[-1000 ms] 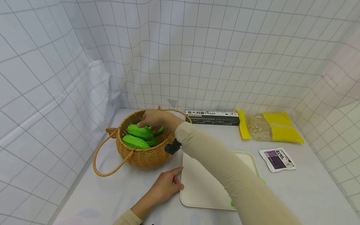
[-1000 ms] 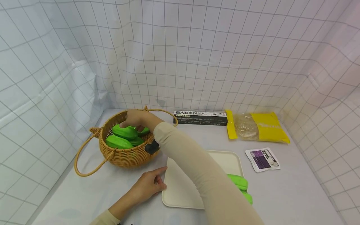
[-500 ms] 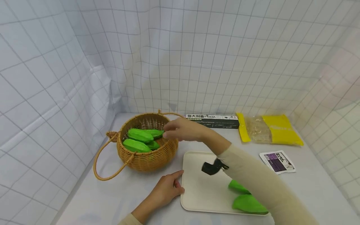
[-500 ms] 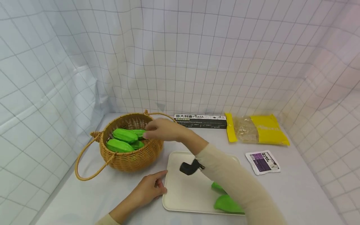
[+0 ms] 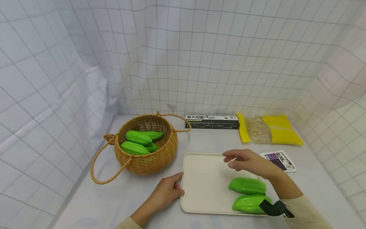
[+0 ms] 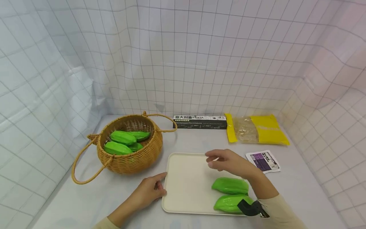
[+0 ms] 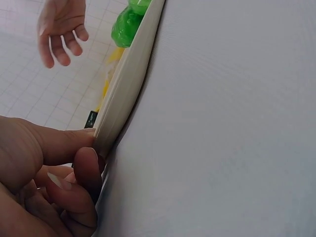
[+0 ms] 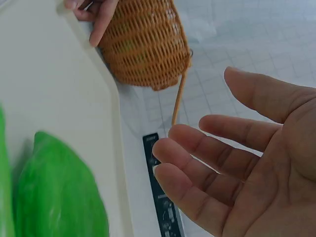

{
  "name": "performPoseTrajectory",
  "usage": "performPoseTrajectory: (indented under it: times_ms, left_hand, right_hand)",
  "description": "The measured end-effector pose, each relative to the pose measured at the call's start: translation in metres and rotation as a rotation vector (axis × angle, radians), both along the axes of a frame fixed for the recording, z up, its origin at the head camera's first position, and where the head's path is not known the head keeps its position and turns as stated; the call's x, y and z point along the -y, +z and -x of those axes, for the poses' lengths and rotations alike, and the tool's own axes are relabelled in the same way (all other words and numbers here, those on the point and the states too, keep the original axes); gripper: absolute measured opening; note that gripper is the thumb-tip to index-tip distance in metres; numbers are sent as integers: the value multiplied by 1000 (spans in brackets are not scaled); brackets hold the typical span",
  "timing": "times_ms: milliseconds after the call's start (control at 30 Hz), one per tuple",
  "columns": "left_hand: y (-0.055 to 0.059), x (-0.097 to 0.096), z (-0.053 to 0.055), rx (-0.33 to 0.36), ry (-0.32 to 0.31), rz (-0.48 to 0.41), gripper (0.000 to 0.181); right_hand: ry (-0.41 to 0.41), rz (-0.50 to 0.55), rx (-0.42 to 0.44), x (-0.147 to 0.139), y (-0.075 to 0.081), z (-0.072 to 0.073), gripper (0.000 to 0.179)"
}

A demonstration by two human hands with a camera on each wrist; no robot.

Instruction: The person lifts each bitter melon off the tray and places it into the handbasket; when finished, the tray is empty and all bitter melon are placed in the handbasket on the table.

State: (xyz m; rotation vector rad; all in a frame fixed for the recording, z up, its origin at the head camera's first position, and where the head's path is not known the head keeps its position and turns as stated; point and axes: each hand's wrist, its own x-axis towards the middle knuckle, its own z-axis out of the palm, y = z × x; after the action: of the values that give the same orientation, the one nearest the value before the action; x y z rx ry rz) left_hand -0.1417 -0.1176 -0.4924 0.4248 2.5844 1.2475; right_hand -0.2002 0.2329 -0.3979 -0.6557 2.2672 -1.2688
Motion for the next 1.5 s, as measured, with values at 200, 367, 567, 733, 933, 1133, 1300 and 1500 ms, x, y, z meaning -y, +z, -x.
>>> performPoseTrajectory:
  times_ms: [200, 367, 567, 733, 933, 1133, 1300, 1500]
  left_hand:
    - [-1, -5, -1, 6, 13, -1, 67]
    - [-2, -4, 0, -2, 15, -2, 66]
    - [-2, -1, 0, 6, -4, 15, 66]
    - [2, 1, 0, 18, 0, 26, 66]
    - [4, 2, 0, 13, 0, 8, 66]
    - [3, 0, 0, 10, -3, 14, 66]
    - [2, 0, 1, 9, -4, 10, 66]
    - [0, 1, 1, 10, 1, 5, 67]
  right_hand:
    - [-29, -42, 23, -46, -13, -5, 54]
    - [-46, -75, 40, -63, -23, -6, 57]
    - [-26, -117, 54, -76, -34, -13, 59]
    - [6, -127, 33, -81, -43, -15, 59]
    - [27, -141, 40, -79, -47, -12, 61]
    - [24, -157, 66, -78, -48, -11, 59]
    - [61, -179, 92, -80, -47, -13, 57]
    - [129, -214, 68, -80, -45, -13, 53]
